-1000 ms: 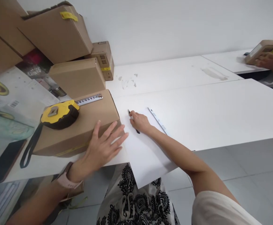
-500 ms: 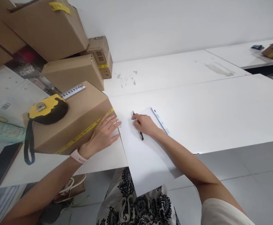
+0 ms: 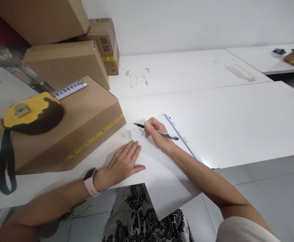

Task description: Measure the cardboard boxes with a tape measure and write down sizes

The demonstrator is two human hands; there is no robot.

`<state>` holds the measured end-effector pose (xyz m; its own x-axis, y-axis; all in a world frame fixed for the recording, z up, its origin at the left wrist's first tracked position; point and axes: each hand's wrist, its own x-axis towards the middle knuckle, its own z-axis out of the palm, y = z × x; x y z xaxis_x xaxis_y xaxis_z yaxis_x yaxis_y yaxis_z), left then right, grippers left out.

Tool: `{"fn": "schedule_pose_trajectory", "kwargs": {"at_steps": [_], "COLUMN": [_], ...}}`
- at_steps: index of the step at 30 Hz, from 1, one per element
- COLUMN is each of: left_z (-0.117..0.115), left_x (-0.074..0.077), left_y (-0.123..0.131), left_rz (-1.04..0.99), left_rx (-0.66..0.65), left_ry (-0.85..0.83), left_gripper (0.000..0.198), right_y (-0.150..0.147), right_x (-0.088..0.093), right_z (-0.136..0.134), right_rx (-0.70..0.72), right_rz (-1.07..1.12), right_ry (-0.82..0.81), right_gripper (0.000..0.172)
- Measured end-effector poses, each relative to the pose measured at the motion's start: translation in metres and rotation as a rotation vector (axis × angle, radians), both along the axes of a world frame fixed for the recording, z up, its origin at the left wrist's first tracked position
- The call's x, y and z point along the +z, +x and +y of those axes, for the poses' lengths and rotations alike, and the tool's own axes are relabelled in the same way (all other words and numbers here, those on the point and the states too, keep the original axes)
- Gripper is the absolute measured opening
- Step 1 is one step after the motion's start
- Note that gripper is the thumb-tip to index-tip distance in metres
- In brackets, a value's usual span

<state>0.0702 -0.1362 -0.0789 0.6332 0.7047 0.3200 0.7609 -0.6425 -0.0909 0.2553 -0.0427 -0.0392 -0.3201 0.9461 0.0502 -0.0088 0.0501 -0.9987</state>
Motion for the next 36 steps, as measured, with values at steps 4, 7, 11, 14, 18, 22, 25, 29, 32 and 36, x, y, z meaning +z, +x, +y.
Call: {"fn": "schedule_pose_trajectory", "kwargs": {"at_steps": [4,7,11,14,18,22,25,29,32,36], "left_z": [-0.006,-0.009,-0.01,-0.012,-0.014,-0.015,-0.015,-0.015,-0.015,-0.015], "left_x": [0.007,0.016,0.021,0.019,0.016,0.015,0.015,0.015,0.015,0.016], "left_y": [0.005,0.005,0.005,0.007,0.009,0.008,0.008,0.008,0.008,0.008], "left_rz": [0.054,0.095,0.093,0.081,0.081,0.086,0.072,0.057,0.056,0.064], "left_rx": [0.037,0.046,0.023,0.032,0.055,0.048,0.045,0.034,0.041,0.037], "left_ry": [0.022,0.006,0.043,0.066,0.08,0.085,0.064,0.037,0.051,0.055], "left_gripper": [0.073,0.062,0.054,0.05,0.047,0.047,0.047,0.047,0.047,0.046], "right_y": [-0.017,-0.029,-0.037,-0.04,-0.043,-0.045,-0.045,-0.045,-0.045,-0.045], "right_x": [-0.008,-0.016,-0.028,-0.032,-0.034,-0.035,-0.033,-0.032,-0.033,-0.033], "right_z": [-0.005,-0.003,-0.006,-0.01,-0.012,-0.016,-0.018,-0.019,-0.019,-0.019], "right_rx": [0.156,0.184,0.073,0.062,0.046,0.02,0.031,0.04,0.055,0.064], "right_rz": [0.076,0.071,-0.046,-0.091,-0.086,-0.131,-0.191,-0.238,-0.257,-0.276], "right_ry": [-0.205,-0.237,-0.092,-0.021,-0.03,-0.03,0.019,0.07,0.093,0.118], "right_gripper": [0.058,0.049,0.029,0.027,0.031,0.032,0.029,0.027,0.026,0.024]}}
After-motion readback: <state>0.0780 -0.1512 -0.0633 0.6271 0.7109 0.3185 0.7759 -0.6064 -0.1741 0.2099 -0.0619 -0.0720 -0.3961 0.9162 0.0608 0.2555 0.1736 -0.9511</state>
